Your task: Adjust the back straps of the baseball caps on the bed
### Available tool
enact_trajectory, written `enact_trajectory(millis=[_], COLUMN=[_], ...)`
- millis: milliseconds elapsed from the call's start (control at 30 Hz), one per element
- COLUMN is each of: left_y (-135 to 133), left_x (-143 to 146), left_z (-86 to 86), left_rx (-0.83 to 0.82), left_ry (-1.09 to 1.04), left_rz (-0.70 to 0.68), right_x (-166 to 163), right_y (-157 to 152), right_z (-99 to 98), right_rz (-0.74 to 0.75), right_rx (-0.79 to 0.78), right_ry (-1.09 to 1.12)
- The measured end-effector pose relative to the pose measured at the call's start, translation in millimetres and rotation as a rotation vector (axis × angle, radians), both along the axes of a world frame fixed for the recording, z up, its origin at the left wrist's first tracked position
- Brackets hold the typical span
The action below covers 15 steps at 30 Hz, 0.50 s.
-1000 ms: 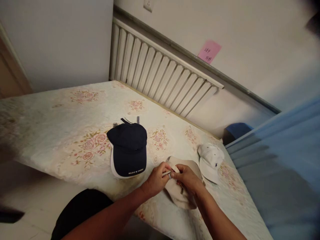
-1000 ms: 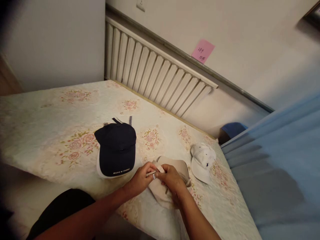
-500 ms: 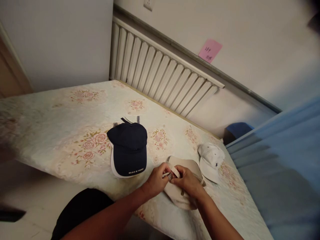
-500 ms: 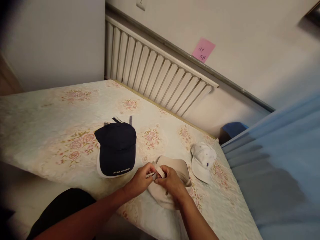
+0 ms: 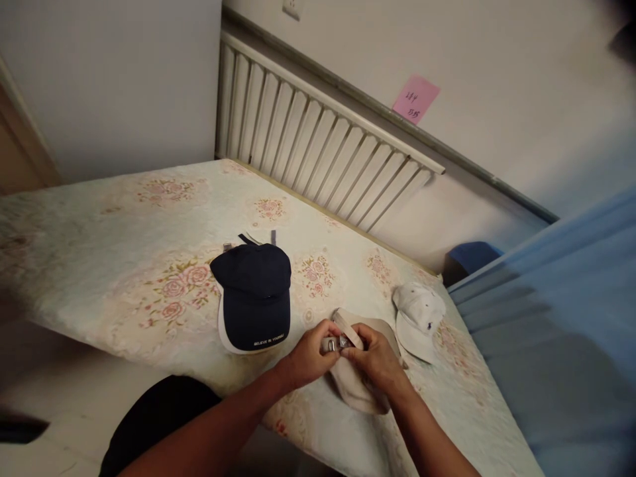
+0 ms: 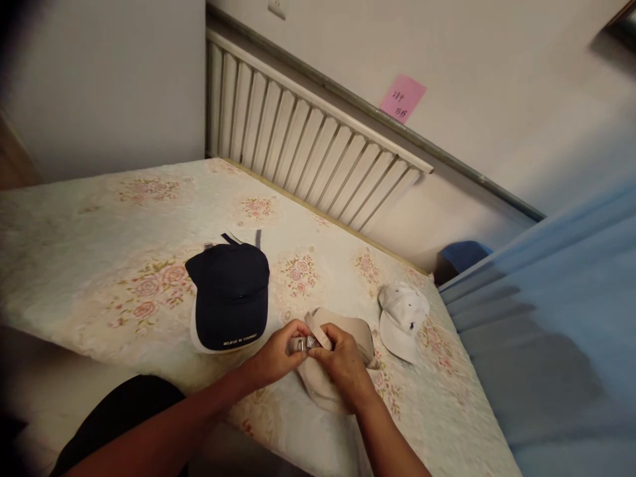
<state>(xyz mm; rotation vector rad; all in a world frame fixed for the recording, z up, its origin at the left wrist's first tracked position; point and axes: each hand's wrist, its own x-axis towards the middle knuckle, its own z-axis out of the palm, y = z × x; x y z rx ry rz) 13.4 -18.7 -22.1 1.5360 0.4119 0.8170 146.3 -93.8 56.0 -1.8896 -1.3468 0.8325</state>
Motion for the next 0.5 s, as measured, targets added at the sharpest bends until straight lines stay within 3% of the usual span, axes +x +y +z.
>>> enact_trajectory(millis=[233, 500], left_y=[0, -2], left_x=[-1, 1], left_z=[-2.4, -6.3], left_rx=[0.226, 0.234], left_ry=[0.12, 0.095], left_rz=[0.21, 0.242], right_x=[-13, -3], right_y=[7, 3], right_z=[2.3, -6.2], right_rz=[-0.064, -0.008], right_rx=[-0.027, -0.039], right_ry=[-0.002, 0.164])
